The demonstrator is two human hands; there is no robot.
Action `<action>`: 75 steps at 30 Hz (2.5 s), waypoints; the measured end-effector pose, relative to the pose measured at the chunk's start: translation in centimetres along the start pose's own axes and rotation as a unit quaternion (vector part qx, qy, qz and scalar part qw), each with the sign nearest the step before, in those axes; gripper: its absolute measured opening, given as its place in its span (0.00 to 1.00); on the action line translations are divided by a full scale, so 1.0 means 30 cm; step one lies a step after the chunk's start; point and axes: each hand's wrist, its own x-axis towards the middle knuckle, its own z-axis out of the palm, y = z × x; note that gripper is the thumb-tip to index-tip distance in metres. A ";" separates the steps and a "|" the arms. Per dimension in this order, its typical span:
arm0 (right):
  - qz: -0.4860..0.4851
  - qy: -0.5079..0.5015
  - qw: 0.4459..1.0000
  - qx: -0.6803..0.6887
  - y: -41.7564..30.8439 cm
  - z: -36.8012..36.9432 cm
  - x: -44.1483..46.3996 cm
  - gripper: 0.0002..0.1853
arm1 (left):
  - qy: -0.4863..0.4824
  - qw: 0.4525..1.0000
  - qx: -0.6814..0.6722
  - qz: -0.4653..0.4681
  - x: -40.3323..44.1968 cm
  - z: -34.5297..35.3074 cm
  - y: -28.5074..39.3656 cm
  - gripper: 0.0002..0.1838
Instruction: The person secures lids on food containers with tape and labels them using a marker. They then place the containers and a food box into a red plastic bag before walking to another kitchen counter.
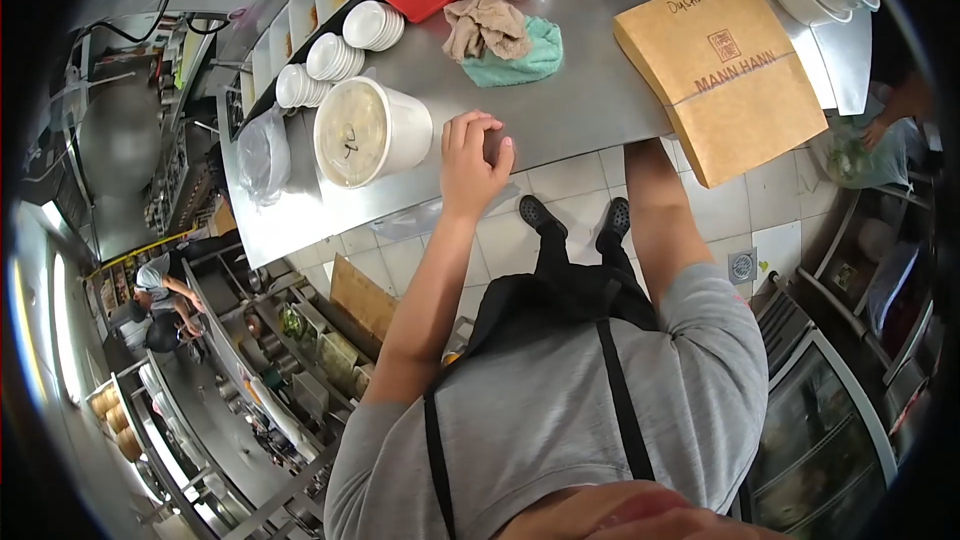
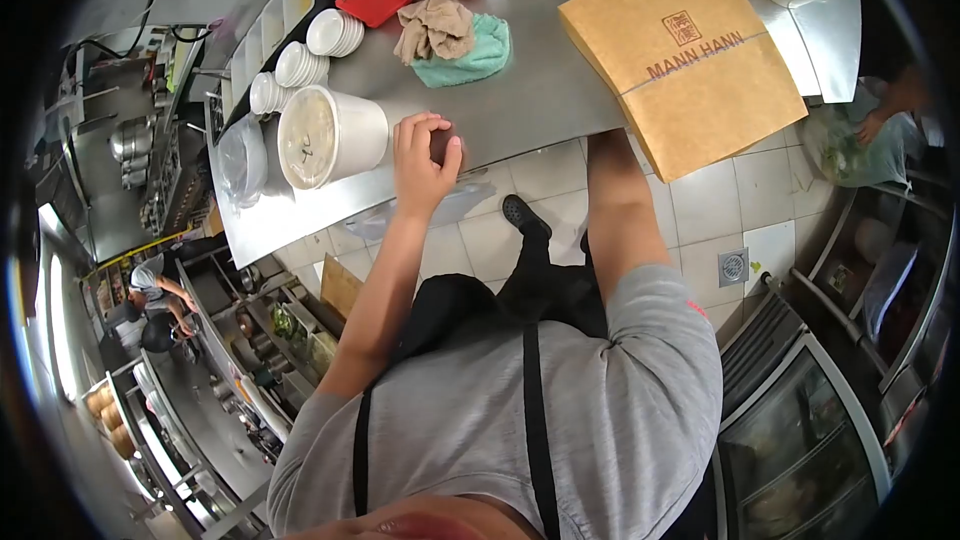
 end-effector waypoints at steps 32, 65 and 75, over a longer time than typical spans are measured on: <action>0.120 -0.408 0.668 -0.611 -0.381 -0.350 -0.685 0.13 | 0.047 0.997 0.028 0.057 -0.007 0.007 0.010 0.08; -0.386 -0.291 0.578 -0.657 -0.419 -0.151 -0.359 0.20 | 0.073 0.996 0.010 0.060 -0.022 0.012 0.014 0.08; -0.203 -0.227 0.931 -0.203 -0.447 -0.165 -0.438 0.21 | -0.269 0.941 -0.196 0.069 -0.152 0.517 0.308 0.07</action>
